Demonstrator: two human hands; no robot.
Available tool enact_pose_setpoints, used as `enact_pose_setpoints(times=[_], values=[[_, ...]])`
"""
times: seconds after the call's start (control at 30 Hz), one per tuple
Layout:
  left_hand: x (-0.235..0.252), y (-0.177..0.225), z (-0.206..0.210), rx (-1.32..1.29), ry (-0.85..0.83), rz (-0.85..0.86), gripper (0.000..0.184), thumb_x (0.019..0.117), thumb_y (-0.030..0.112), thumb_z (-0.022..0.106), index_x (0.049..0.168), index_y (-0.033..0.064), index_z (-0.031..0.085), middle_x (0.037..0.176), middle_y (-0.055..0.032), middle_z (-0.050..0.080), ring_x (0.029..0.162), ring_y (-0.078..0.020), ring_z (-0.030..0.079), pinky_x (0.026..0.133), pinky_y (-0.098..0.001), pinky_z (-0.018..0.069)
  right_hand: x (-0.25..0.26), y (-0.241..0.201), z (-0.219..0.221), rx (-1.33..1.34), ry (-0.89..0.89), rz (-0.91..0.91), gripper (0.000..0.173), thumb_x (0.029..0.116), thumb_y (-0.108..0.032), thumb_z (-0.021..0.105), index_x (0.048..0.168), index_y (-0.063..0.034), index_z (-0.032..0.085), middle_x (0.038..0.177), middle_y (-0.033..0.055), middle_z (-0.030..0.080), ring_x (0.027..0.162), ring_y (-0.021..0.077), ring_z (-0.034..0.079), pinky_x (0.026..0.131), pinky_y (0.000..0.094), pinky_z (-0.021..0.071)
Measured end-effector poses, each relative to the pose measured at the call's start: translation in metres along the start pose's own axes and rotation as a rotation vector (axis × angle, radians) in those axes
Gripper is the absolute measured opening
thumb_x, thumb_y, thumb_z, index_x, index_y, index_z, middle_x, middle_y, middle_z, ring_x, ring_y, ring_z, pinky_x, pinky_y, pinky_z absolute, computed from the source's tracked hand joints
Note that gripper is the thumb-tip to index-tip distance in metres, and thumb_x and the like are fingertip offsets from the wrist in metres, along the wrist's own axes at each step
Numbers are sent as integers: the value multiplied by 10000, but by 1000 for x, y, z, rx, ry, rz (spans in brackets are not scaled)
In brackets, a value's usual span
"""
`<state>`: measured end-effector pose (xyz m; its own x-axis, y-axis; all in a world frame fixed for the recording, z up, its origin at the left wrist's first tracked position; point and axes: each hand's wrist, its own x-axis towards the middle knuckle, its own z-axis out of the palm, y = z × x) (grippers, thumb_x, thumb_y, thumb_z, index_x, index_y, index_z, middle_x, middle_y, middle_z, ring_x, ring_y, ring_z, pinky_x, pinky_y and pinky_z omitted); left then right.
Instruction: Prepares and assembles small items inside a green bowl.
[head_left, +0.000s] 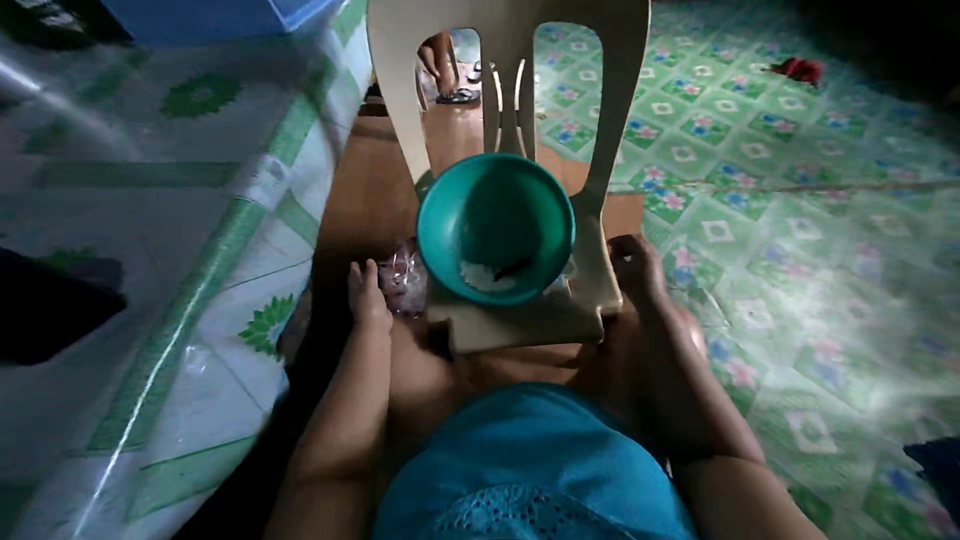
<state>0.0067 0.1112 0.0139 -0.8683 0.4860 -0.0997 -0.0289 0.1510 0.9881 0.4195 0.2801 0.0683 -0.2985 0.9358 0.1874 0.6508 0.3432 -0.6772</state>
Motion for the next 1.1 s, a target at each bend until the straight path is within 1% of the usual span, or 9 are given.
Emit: enact_pose_setpoints(times=[0.17, 0.3, 0.37, 0.57, 0.67, 0.83, 0.97, 1.03, 1.1], values=[[2, 0, -2, 45, -19, 41, 609, 1067, 359, 538, 1549, 23, 376, 1564, -180, 430, 1413, -251, 457, 1156, -446, 398, -4, -10, 30, -235, -210, -171, 268, 912, -21, 646, 1098, -159, 780, 1224, 161, 667, 1236, 416, 554, 1032, 684, 396], [-1, 4, -4, -26, -8, -15, 562, 1080, 357, 503, 1533, 38, 406, 1533, -158, 468, 1382, -235, 485, 1124, -440, 426, -4, -10, 42, -365, -317, -209, 289, 929, -196, 726, 1217, -171, 735, 1345, 167, 609, 1297, 414, 515, 1039, 664, 389], [-1, 2, -4, -42, -1, -23, 549, 1078, 362, 511, 1518, 44, 430, 1519, -152, 486, 1369, -229, 498, 1117, -432, 434, -4, -10, 45, -406, -290, -223, 286, 942, -266, 717, 1198, -139, 732, 1392, 173, 582, 1327, 409, 497, 1066, 657, 376], [6, -6, -2, -67, -10, -22, 545, 1064, 369, 536, 1505, 60, 451, 1467, -153, 530, 1303, -245, 543, 1062, -443, 469, -10, -7, 50, -393, -219, -349, 254, 928, -133, 694, 1180, -124, 717, 1527, 152, 490, 1380, 407, 463, 1099, 661, 349], [8, -9, -5, -72, -30, -9, 565, 1051, 380, 560, 1514, 75, 448, 1537, -131, 472, 1400, -241, 462, 1133, -472, 405, -10, -6, 51, -387, -230, -373, 232, 967, -117, 639, 1161, -173, 754, 1528, 134, 501, 1410, 395, 442, 1129, 662, 318], [7, -7, -3, -69, 7, -26, 523, 1062, 378, 544, 1479, 66, 494, 1436, -146, 562, 1291, -244, 555, 1062, -445, 468, -7, -7, 45, -387, -250, -362, 148, 990, -154, 634, 1037, -116, 769, 1492, 85, 551, 1423, 356, 442, 1155, 671, 284], [-2, 6, -2, -37, 36, -8, 505, 1080, 325, 514, 1495, 41, 465, 1493, -157, 514, 1355, -237, 507, 1119, -442, 418, -9, -16, 25, -322, -165, -501, 106, 929, -57, 690, 983, -85, 777, 1184, 117, 710, 1195, 362, 610, 1055, 643, 399], [-4, 6, -2, 48, 72, 98, 508, 1059, 259, 561, 1495, 21, 451, 1510, -176, 493, 1371, -244, 498, 1137, -407, 412, -4, -21, 16, -315, -168, -558, 108, 924, -32, 678, 972, -65, 769, 1068, 125, 728, 1102, 357, 649, 1021, 622, 434], [-3, 3, -1, 213, 92, 320, 511, 1022, 231, 598, 1459, -13, 495, 1492, -227, 489, 1388, -306, 465, 1149, -439, 390, 9, -28, 10, -326, -222, -578, 106, 947, -47, 655, 973, -60, 757, 1033, 124, 733, 1082, 350, 662, 1023, 619, 437]])
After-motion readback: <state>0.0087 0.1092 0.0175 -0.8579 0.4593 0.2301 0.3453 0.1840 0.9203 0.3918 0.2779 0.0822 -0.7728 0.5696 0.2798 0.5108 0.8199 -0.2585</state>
